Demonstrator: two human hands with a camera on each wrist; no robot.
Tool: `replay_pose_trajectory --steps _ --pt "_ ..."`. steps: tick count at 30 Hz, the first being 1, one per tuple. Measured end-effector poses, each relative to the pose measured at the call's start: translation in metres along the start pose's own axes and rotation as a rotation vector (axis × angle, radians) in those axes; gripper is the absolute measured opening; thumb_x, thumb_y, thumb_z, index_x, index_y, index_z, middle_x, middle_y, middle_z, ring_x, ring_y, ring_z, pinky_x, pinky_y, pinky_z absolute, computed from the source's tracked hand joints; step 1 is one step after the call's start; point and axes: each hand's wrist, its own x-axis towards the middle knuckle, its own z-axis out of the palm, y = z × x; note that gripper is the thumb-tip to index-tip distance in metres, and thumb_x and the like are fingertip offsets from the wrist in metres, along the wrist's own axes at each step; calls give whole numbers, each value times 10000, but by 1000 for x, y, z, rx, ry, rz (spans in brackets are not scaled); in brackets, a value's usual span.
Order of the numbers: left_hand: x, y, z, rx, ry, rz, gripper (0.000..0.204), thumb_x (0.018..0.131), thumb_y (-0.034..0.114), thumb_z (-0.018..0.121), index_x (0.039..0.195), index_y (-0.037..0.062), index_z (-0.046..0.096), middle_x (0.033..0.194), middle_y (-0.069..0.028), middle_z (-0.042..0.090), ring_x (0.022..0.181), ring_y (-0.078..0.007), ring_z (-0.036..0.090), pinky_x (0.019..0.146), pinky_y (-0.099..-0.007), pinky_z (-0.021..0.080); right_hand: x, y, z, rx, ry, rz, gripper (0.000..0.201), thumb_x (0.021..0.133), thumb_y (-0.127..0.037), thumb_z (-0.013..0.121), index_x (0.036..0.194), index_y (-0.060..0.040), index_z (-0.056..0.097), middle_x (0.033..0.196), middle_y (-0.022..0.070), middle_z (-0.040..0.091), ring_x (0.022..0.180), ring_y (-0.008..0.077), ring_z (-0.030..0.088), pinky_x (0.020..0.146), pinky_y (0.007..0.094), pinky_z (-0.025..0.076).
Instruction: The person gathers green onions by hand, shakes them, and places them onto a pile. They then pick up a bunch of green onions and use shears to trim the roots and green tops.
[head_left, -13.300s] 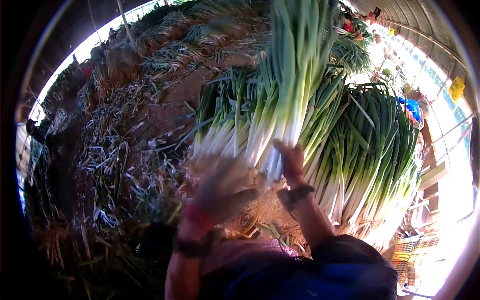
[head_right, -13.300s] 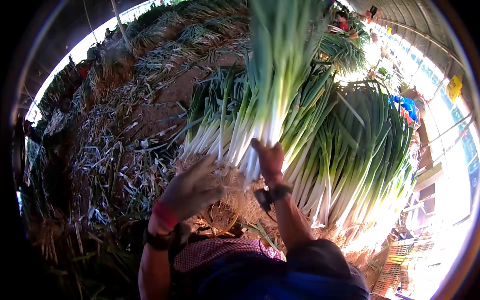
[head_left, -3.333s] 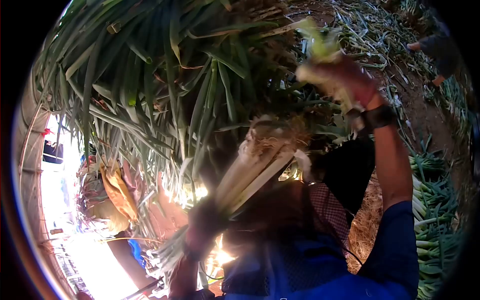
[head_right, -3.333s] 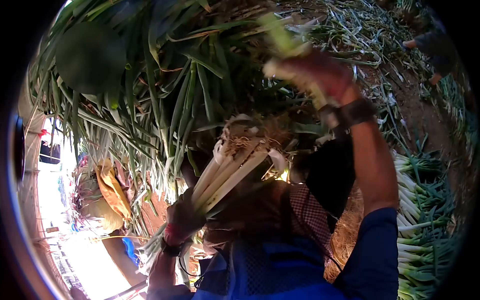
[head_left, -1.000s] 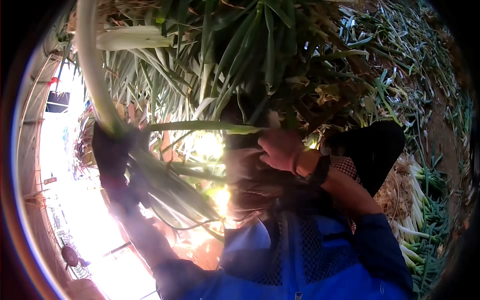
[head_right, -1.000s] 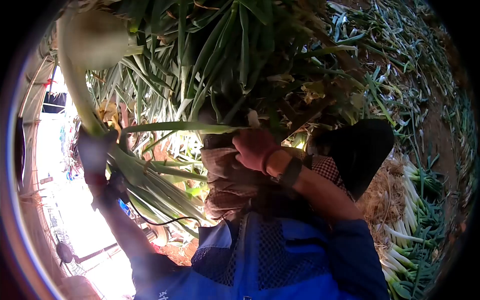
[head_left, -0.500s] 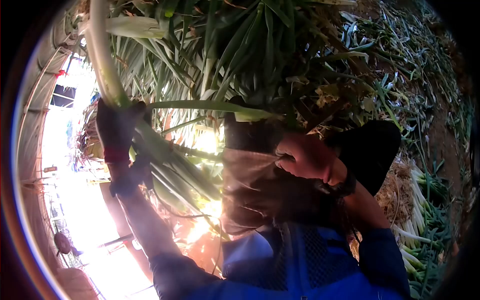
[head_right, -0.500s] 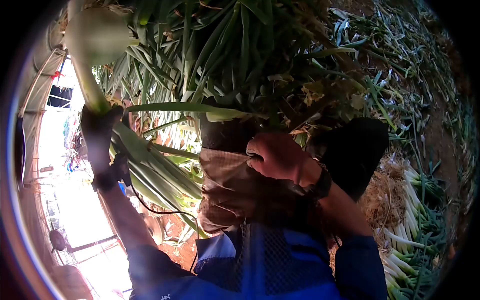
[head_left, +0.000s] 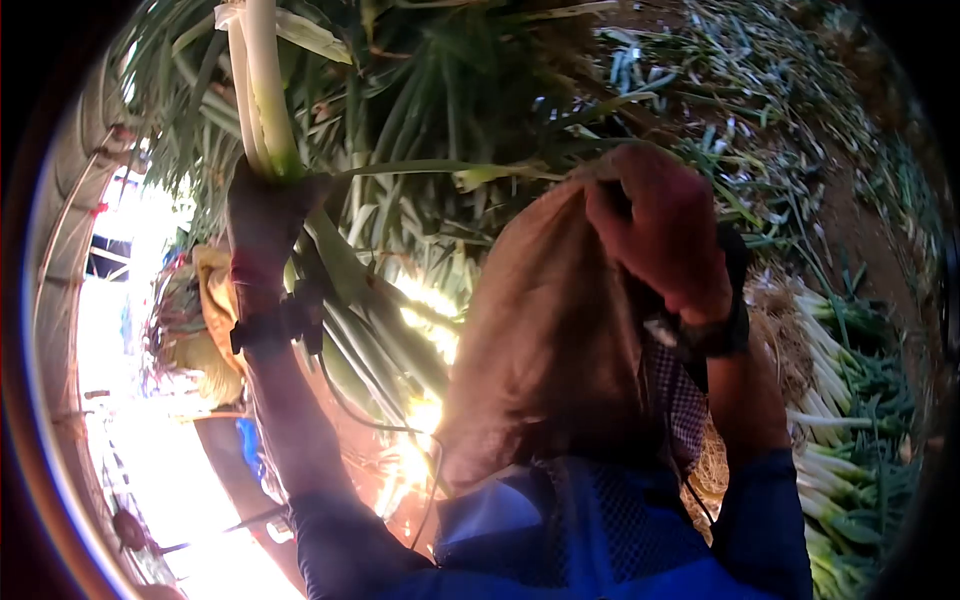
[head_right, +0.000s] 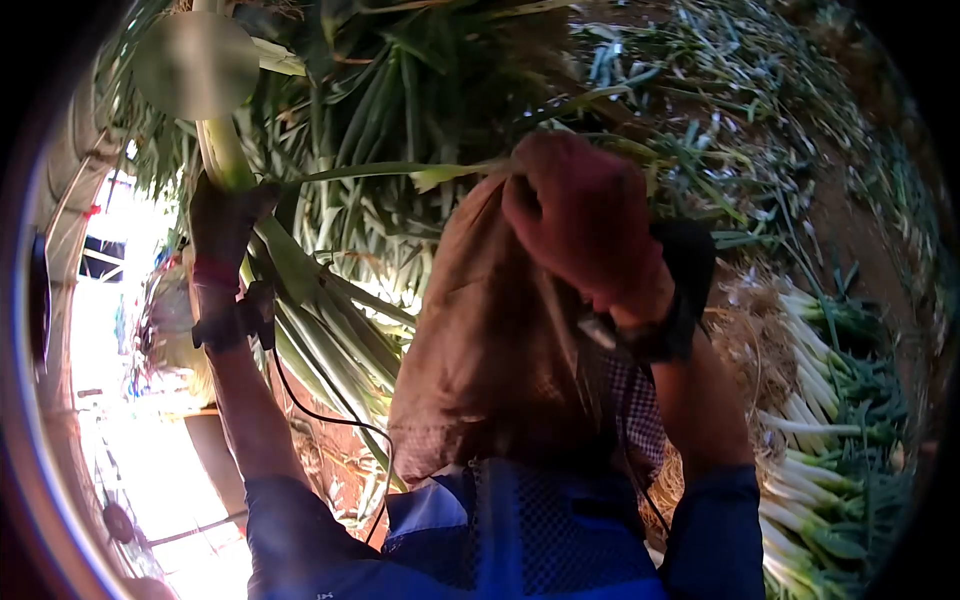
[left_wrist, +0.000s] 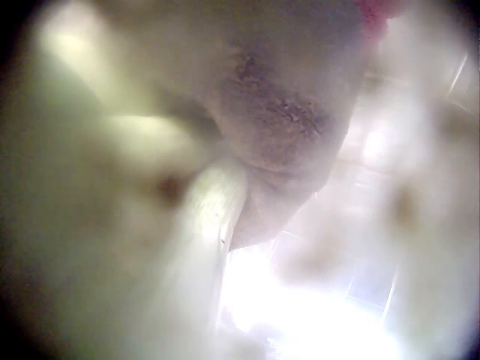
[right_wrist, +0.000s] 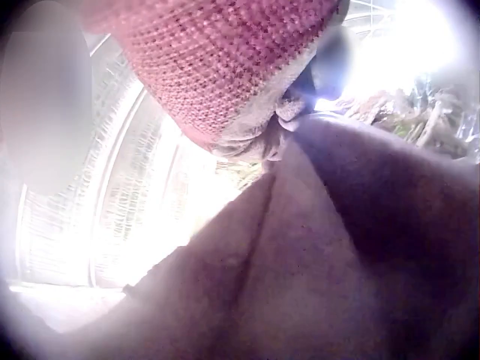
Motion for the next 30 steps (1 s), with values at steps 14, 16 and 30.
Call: replay_pose_trajectory --steps 14,16,30 --pt "48 44 127 -190 -286 151 588 716 89 929 1194 -3 599 980 -44 688 813 -122 659 713 -297 577 -97 106 -85 1226 -538 988 298 935 -218 758 1158 -26 708 967 91 747 911 163 703 800 307 551" --pt "51 48 136 -155 -283 164 604 713 107 937 1201 -3 599 988 -45 687 819 -125 661 721 -301 580 -99 125 -49 578 -381 861 414 917 -269 776 1235 -21 678 1046 117 748 960 172 702 835 328 547" --pt "78 34 164 -154 -307 265 602 745 122 913 1228 -5 577 914 -50 680 802 -140 666 721 -301 584 -18 87 -24 -291 -104 396 180 854 -158 695 1027 -108 701 822 141 672 682 301 692 567 403 549"
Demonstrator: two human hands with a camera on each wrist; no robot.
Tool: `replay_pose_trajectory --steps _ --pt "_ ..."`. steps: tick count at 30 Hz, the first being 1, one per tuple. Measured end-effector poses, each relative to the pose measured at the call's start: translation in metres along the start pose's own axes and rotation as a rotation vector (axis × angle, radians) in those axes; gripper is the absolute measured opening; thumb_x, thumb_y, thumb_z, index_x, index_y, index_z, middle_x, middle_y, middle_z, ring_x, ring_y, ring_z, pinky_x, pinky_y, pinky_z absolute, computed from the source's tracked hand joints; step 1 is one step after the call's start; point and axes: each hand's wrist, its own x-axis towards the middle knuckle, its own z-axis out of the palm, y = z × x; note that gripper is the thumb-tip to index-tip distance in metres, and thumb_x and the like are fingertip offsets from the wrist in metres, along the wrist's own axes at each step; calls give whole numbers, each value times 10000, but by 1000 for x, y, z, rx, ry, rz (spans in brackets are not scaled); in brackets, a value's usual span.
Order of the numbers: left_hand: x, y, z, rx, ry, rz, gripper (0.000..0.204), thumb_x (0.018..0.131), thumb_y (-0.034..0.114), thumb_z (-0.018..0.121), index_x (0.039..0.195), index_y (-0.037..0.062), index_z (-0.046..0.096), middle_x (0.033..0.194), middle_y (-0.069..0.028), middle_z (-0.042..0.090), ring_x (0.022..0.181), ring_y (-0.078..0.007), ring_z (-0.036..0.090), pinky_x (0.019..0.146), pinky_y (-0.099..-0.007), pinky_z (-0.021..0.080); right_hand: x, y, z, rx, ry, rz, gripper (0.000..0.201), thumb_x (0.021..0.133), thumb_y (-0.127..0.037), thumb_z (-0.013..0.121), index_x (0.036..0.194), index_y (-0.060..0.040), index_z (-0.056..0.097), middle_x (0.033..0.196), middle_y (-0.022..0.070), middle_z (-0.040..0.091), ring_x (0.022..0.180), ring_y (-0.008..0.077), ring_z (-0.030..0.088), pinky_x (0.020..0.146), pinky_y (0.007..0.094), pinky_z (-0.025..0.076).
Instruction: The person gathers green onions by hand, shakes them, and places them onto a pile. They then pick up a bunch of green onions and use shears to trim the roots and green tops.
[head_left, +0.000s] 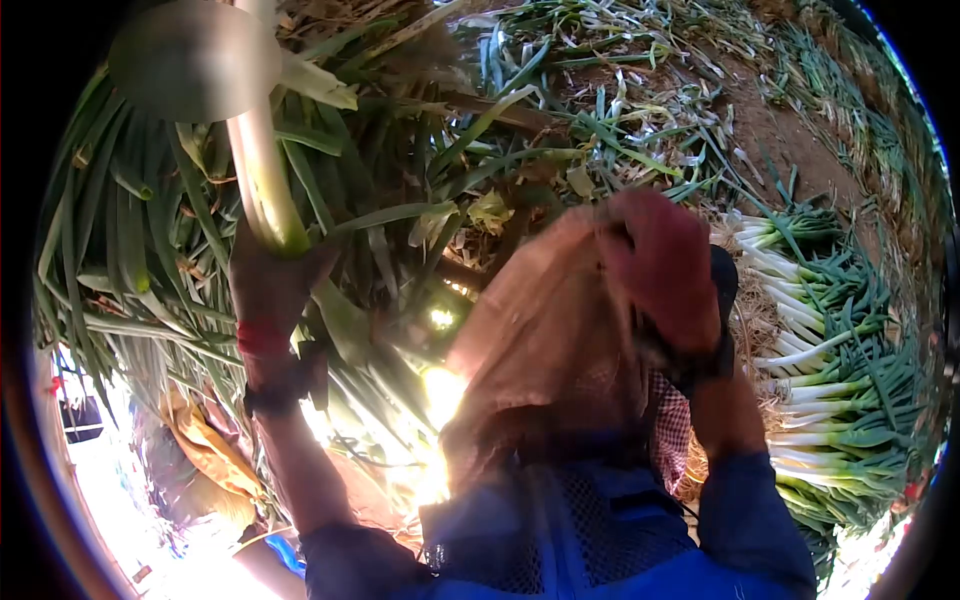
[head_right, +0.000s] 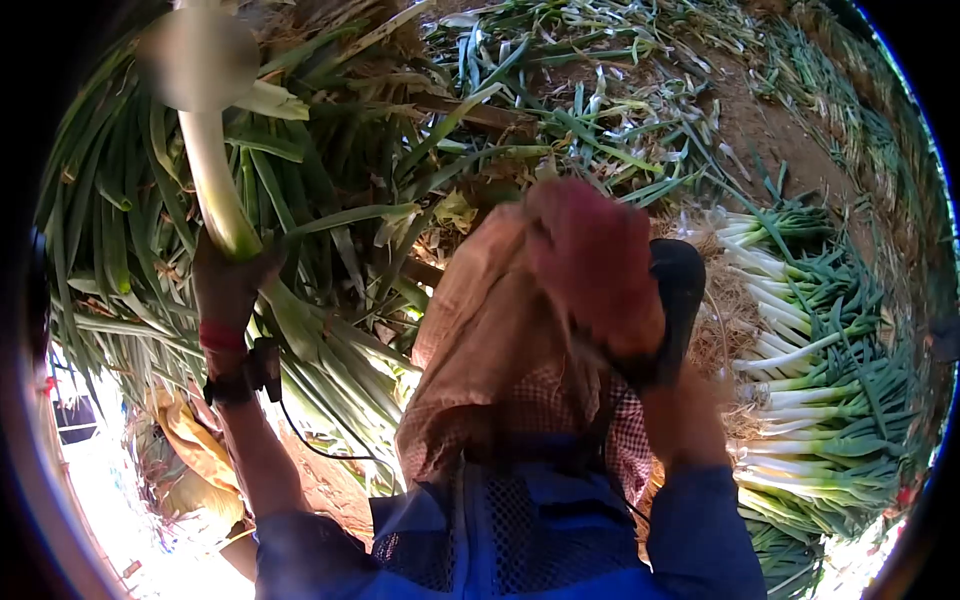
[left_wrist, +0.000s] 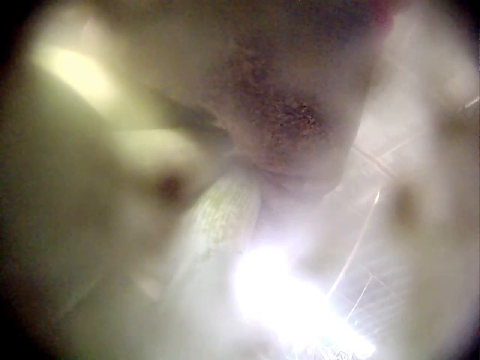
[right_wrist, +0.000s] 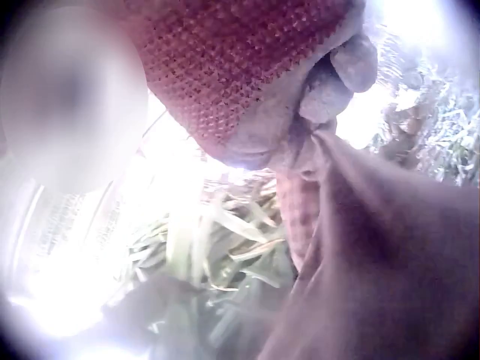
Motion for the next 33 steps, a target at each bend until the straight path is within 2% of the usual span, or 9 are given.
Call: replay_pose_trajectory --steps 2,5,7,12,14,22,25,31,33 --pt "3 -17 -2 -13 -38 -23 600 760 82 898 1245 -11 556 926 -65 682 821 -154 684 720 -309 595 -20 -36 -27 155 -72 -264 162 899 -187 650 1035 -114 702 794 117 651 683 311 688 574 412 552" --pt "7 -37 8 -211 -81 -101 632 760 27 873 1299 -7 545 1027 -83 680 854 -180 708 735 -318 603 -55 -88 -35 -367 -667 -347 202 903 -224 647 1050 -98 703 820 103 672 709 305 700 626 401 568" --pt "8 -40 15 -304 -112 -118 642 764 12 862 1318 -8 538 1044 -83 675 866 -185 708 747 -318 607 -98 -60 -25 620 -975 -347 269 918 -252 675 1122 -79 709 893 95 711 712 303 709 662 380 578" --pt "7 -38 27 -411 -206 -117 659 774 -30 830 1357 -9 525 1081 -82 670 917 -192 712 782 -321 622 -43 -10 -40 871 -1056 130 349 960 -358 683 1158 -75 740 914 126 744 842 339 729 774 427 585" --pt "8 -44 35 -361 -209 -171 645 776 -57 803 1356 -14 525 1072 -90 672 901 -200 720 779 -322 627 -46 4 -8 666 -687 385 256 910 -285 732 1057 -78 761 884 147 739 869 363 729 760 457 581" --pt "7 -53 47 -444 -241 -207 618 773 -89 761 1342 -15 530 1052 -100 671 880 -199 724 765 -312 626 -62 -14 68 -19 -982 93 416 698 -205 827 1046 -114 618 908 142 735 891 368 741 730 467 590" --pt "6 -49 45 -438 -213 -209 615 770 -88 763 1334 -13 531 1036 -89 659 859 -189 715 755 -307 624 -96 -28 81 -94 -762 105 115 845 -169 670 951 -136 641 857 149 711 803 380 720 705 477 558" --pt "-4 -42 41 -551 -216 -222 609 756 -87 764 1314 -17 529 1010 -67 638 823 -164 687 735 -291 613 -75 -22 87 -6 -906 223 215 826 -159 704 1008 -95 608 921 168 719 856 384 732 715 486 582" --pt "-6 -46 38 -446 -219 -192 595 749 -68 780 1291 -17 540 1014 -64 638 822 -153 677 734 -285 608 -48 4 64 -121 -647 58 197 852 -180 681 1008 -86 607 885 174 706 823 393 719 694 501 568"
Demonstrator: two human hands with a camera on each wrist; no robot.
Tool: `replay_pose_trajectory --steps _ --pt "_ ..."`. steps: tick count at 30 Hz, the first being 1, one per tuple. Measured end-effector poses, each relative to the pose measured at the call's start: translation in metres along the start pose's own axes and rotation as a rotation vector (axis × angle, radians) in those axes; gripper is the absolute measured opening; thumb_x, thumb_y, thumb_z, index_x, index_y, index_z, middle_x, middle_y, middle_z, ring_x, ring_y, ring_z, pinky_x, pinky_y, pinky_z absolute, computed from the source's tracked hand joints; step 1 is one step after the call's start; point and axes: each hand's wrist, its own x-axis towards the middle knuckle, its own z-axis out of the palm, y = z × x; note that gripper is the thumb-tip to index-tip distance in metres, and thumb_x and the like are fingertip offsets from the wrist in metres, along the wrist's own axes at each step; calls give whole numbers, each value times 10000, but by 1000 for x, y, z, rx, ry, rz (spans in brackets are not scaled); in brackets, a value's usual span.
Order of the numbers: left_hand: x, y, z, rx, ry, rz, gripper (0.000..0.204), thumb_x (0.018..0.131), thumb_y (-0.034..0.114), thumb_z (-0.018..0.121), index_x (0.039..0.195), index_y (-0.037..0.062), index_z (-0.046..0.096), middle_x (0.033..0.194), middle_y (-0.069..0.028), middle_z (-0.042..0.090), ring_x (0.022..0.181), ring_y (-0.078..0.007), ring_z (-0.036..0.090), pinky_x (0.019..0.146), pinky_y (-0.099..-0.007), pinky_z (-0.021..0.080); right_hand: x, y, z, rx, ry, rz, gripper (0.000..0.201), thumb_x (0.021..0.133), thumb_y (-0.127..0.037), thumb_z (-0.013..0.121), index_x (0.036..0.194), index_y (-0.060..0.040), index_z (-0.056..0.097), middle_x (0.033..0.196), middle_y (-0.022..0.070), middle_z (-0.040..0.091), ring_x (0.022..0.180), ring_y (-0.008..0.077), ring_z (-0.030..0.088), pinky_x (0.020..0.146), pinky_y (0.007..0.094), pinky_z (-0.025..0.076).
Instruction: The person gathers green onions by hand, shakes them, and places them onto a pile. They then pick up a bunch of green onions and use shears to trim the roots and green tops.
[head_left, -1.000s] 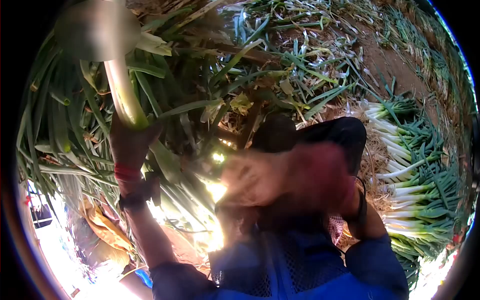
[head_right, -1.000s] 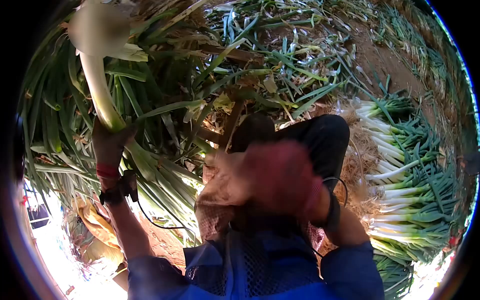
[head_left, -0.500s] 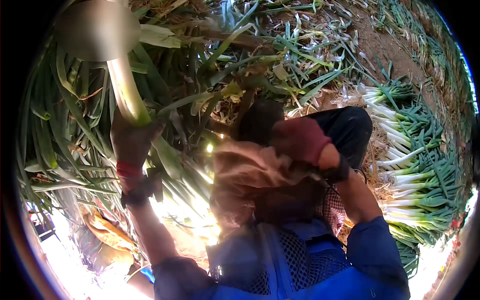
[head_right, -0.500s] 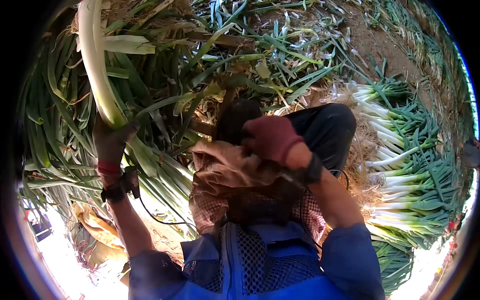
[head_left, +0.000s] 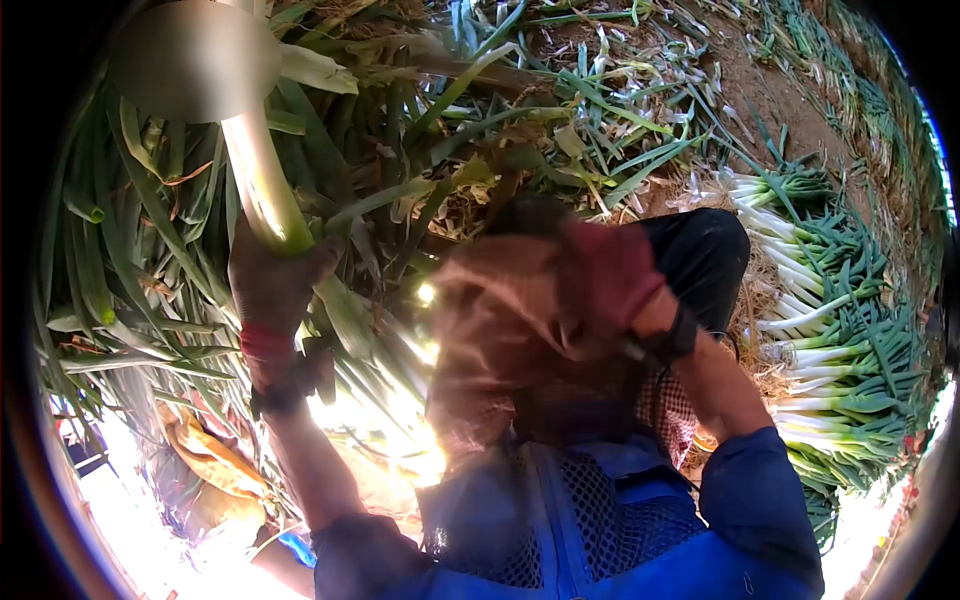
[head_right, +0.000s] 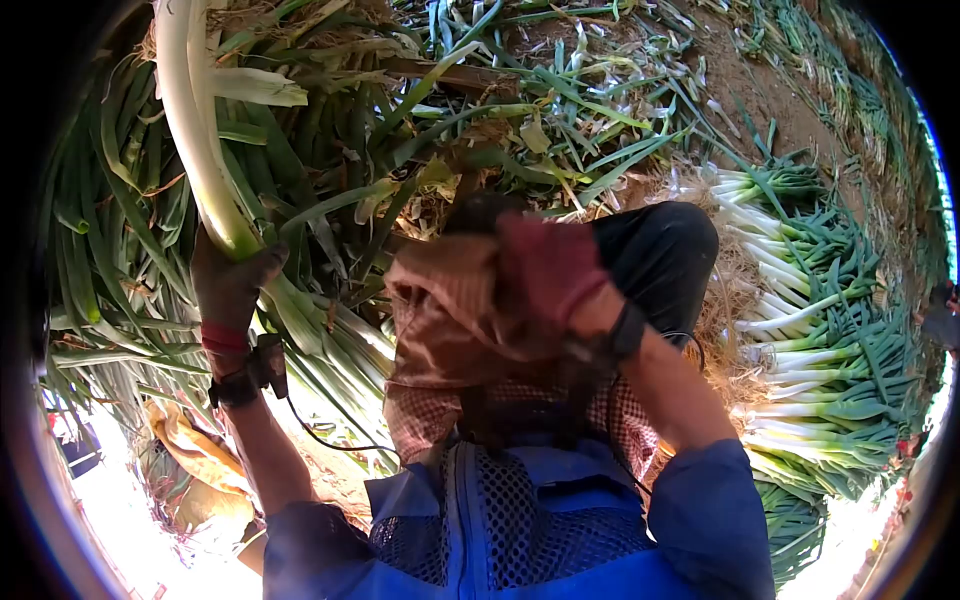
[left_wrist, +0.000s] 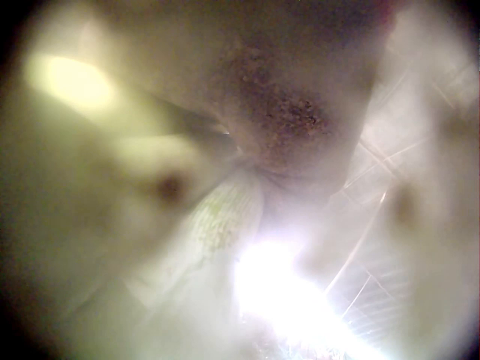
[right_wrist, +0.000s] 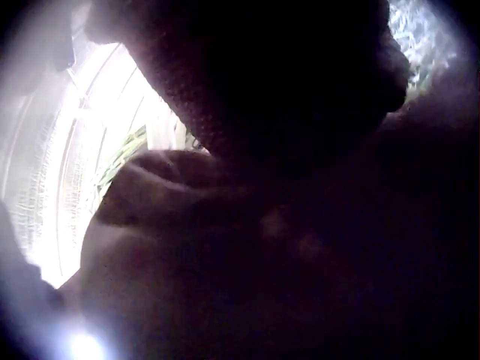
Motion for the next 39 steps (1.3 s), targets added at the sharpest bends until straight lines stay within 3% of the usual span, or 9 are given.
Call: replay_pose_trajectory --steps 3,11,15,20,25,29,33,37,39 --pt "-10 25 8 27 34 -32 579 747 -49 790 1271 -13 546 1004 -61 640 817 -153 679 730 -288 611 49 71 -9 -162 350 186 199 883 -247 647 1006 -98 599 869 171 707 806 405 710 667 500 557" --pt "-15 32 3 -113 40 -115 637 773 -111 773 1331 16 495 984 -58 627 802 -168 684 720 -295 626 87 184 29 -27 175 918 357 939 -228 580 1253 -75 654 1171 307 696 1114 457 685 932 547 552" --pt "-24 15 -4 -52 68 -23 634 780 -103 791 1325 32 497 993 -56 623 828 -174 691 720 -308 634 95 203 32 235 449 918 350 933 -291 601 1104 -3 704 1140 308 703 1091 473 677 935 543 540" --pt "-22 13 5 -82 32 -26 635 765 -101 816 1313 37 525 981 -42 619 808 -160 676 716 -293 620 140 136 -75 388 896 492 280 900 -243 628 1005 -13 751 977 240 753 911 390 740 812 442 563" --pt "-26 5 14 48 19 150 629 766 -79 840 1298 43 528 943 -31 606 731 -145 632 700 -282 600 128 152 -57 -172 -176 512 407 899 -227 603 1232 -3 668 1236 289 681 1170 433 655 1006 483 524" --pt "-32 24 29 -91 -46 -11 677 721 -102 846 1306 0 521 1002 -79 638 795 -144 663 672 -275 604 94 108 -54 141 176 291 506 893 -395 655 1230 -21 704 1227 245 707 1153 407 681 1006 495 530" --pt "-29 35 42 -161 -64 -2 663 736 -124 813 1314 0 512 980 -85 648 797 -175 685 653 -302 616 83 32 -48 98 -200 18 605 892 -542 615 1215 -40 713 1191 241 712 1146 403 674 1004 482 516" --pt "-32 18 44 106 -34 143 639 734 -63 850 1284 16 535 976 -79 683 775 -158 698 643 -319 629 89 62 33 184 -101 43 568 895 -526 615 1168 -41 722 1150 225 726 1128 398 679 979 493 521" --pt "-40 76 57 -134 -115 -205 678 703 -15 903 1278 12 544 1013 -49 634 851 -159 671 714 -315 632 68 36 -14 107 -104 101 488 883 -456 678 1116 -27 689 1148 216 707 1090 398 669 926 505 532"
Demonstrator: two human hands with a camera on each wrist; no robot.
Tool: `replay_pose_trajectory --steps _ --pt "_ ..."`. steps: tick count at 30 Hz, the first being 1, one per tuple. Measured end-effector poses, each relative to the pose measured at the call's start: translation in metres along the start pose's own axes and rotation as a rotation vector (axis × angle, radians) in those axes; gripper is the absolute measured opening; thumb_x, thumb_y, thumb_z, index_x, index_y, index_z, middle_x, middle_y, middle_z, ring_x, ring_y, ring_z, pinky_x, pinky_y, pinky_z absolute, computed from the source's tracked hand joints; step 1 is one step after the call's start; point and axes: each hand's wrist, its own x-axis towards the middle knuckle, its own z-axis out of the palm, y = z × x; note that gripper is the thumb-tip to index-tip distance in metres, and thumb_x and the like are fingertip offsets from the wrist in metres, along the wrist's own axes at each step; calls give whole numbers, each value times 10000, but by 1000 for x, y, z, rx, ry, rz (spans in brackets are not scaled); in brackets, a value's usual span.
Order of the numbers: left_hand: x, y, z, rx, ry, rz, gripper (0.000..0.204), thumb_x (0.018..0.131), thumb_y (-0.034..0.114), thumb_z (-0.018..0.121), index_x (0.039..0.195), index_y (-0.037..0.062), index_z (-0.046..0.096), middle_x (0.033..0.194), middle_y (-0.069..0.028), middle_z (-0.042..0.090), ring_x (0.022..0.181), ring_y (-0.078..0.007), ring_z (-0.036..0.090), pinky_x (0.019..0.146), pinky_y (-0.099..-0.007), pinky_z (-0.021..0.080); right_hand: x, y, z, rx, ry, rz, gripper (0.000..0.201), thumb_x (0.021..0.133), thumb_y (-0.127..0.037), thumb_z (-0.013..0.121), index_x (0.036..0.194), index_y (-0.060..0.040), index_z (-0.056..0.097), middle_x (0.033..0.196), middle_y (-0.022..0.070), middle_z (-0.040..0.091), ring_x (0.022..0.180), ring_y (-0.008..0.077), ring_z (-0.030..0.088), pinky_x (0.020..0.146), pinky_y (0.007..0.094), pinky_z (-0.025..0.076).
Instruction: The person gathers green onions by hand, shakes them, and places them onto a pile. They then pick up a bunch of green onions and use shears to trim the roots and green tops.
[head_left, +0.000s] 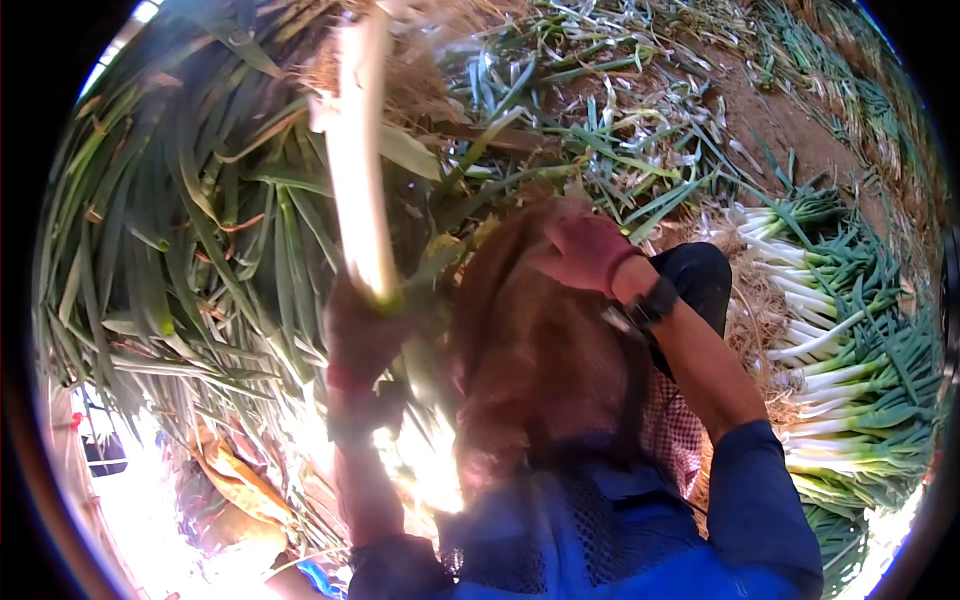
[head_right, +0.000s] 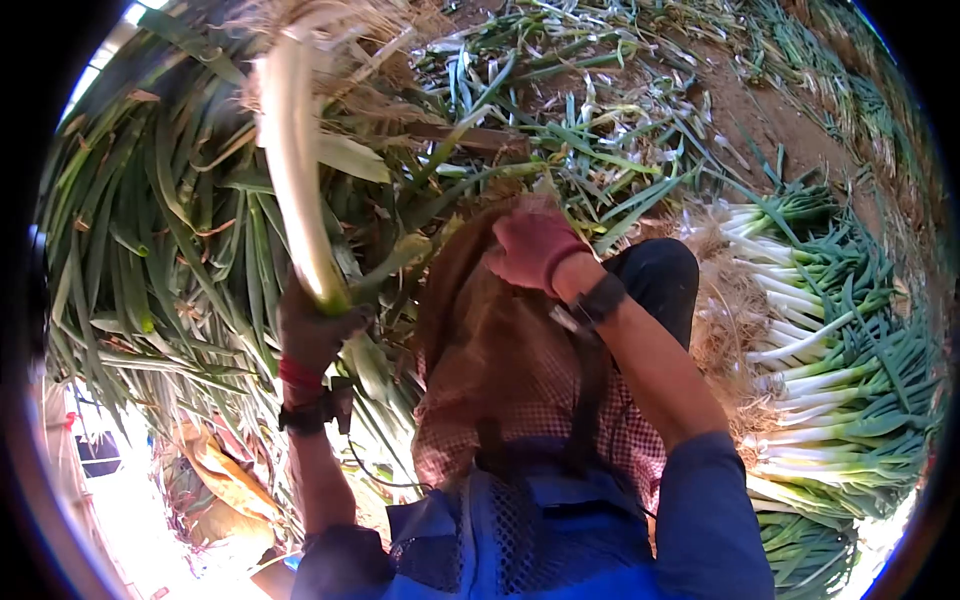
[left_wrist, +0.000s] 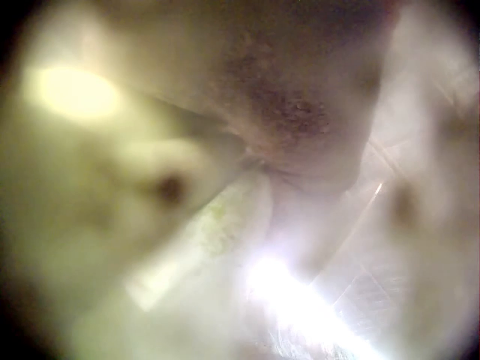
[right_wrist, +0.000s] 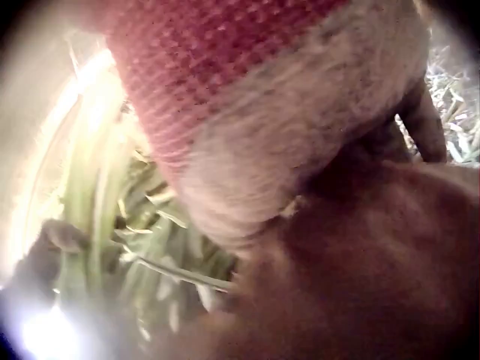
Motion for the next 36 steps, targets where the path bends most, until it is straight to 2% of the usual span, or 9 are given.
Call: replay_pose_trajectory --steps 12,17,22,24,26,28,29,32,36 --pt "45 -48 52 237 -470 400 810 582 13 943 1310 33 590 1135 -28 685 996 -145 647 888 -337 564 -89 -72 -114 -339 792 -736 200 807 -171 732 997 -115 706 1060 51 683 999 242 656 894 415 546" --pt "49 -39 43 203 -585 112 817 551 -18 933 1296 31 602 1061 -6 668 937 -123 630 857 -309 553 -106 -50 -124 29 579 -96 307 877 -298 746 1017 -28 705 1082 161 735 1001 308 714 846 413 562" --pt "49 -50 35 138 -584 205 821 533 19 945 1284 30 612 1045 -12 683 930 -132 640 850 -314 558 -26 -26 -72 198 748 14 532 834 -468 790 1133 -38 701 1004 150 730 1020 416 698 891 520 565" --pt "46 -48 28 146 -508 249 809 536 34 947 1276 28 619 1046 -17 692 932 -136 645 848 -317 560 -15 -42 -90 446 358 13 351 847 -335 761 1078 -74 720 944 137 721 952 427 694 856 503 571" --pt "32 -25 15 179 -534 101 777 554 51 943 1265 26 631 1049 -22 702 923 -138 654 831 -319 566 18 27 -89 -563 777 -336 187 830 -194 713 998 -114 732 864 122 705 861 357 697 769 445 579" --pt "35 -42 -1 104 -566 68 757 548 78 948 1240 19 645 1036 -30 708 920 -137 659 827 -315 568 22 91 -150 -966 949 74 119 871 -157 642 784 -129 718 692 92 666 636 237 675 581 386 564" --pt "36 -48 -7 110 -583 2 754 534 91 955 1218 12 648 1006 -30 707 888 -135 660 798 -309 568 5 123 -173 -515 1009 -19 181 914 -186 616 787 -115 724 721 90 699 611 236 684 564 402 565" --pt "38 -63 -24 57 -564 60 652 507 125 966 1077 -3 674 883 -16 689 755 -123 645 664 -288 535 -23 153 -202 366 813 578 350 926 -367 680 1068 -58 760 947 186 770 829 296 762 726 402 619" --pt "50 -72 -38 -80 -559 -58 642 520 125 970 1085 -1 691 899 -30 705 783 -147 661 709 -311 559 -40 79 -151 -98 492 370 644 891 -408 720 1411 -52 590 1241 262 697 1106 342 713 954 429 576"
